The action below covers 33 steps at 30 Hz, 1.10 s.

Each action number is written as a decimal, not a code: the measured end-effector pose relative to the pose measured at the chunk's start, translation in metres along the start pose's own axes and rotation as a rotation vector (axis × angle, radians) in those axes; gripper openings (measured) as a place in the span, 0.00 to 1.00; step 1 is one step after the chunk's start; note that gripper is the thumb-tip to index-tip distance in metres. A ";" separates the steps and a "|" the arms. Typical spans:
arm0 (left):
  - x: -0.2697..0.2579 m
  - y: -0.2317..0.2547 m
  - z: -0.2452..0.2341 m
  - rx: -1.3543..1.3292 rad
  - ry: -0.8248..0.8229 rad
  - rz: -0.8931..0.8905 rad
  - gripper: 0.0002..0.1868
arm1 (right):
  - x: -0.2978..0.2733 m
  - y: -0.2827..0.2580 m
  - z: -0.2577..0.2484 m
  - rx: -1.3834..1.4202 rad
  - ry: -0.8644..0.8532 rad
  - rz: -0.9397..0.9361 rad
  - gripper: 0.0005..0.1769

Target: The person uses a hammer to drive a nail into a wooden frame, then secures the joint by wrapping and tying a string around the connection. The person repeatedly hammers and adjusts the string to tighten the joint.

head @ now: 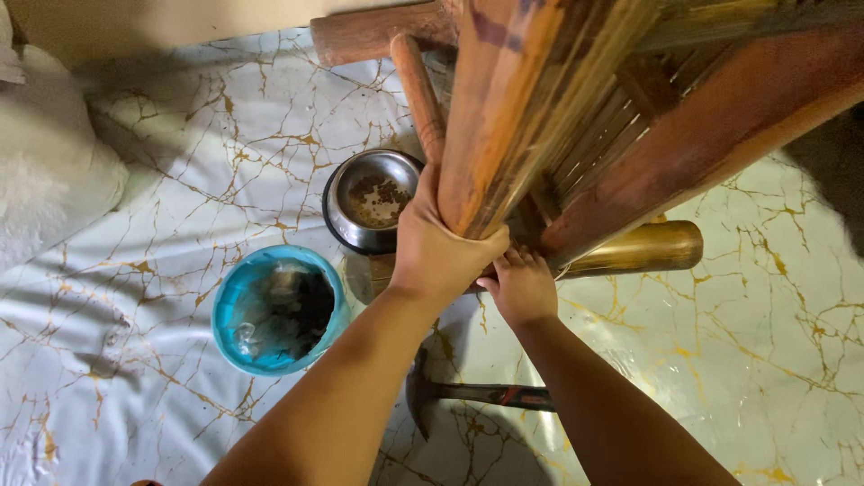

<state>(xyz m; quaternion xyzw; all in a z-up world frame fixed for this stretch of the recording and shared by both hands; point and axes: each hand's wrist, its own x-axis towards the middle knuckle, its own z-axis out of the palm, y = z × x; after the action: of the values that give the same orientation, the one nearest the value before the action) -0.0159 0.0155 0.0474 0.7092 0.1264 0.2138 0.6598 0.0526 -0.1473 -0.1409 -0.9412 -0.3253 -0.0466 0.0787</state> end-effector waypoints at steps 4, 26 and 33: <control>0.000 0.002 -0.003 0.044 0.013 -0.001 0.43 | -0.001 -0.008 -0.002 0.010 0.042 -0.004 0.39; -0.010 -0.153 -0.082 0.831 -0.383 -0.583 0.40 | 0.055 -0.081 -0.195 1.111 -0.086 -0.091 0.36; -0.026 -0.227 -0.077 1.245 -0.428 -0.280 0.50 | 0.051 -0.107 -0.188 0.967 0.004 0.237 0.31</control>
<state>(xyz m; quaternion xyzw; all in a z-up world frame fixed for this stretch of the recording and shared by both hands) -0.0514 0.0932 -0.1774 0.9610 0.1832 -0.1318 0.1595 0.0200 -0.0669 0.0633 -0.8273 -0.2005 0.1169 0.5115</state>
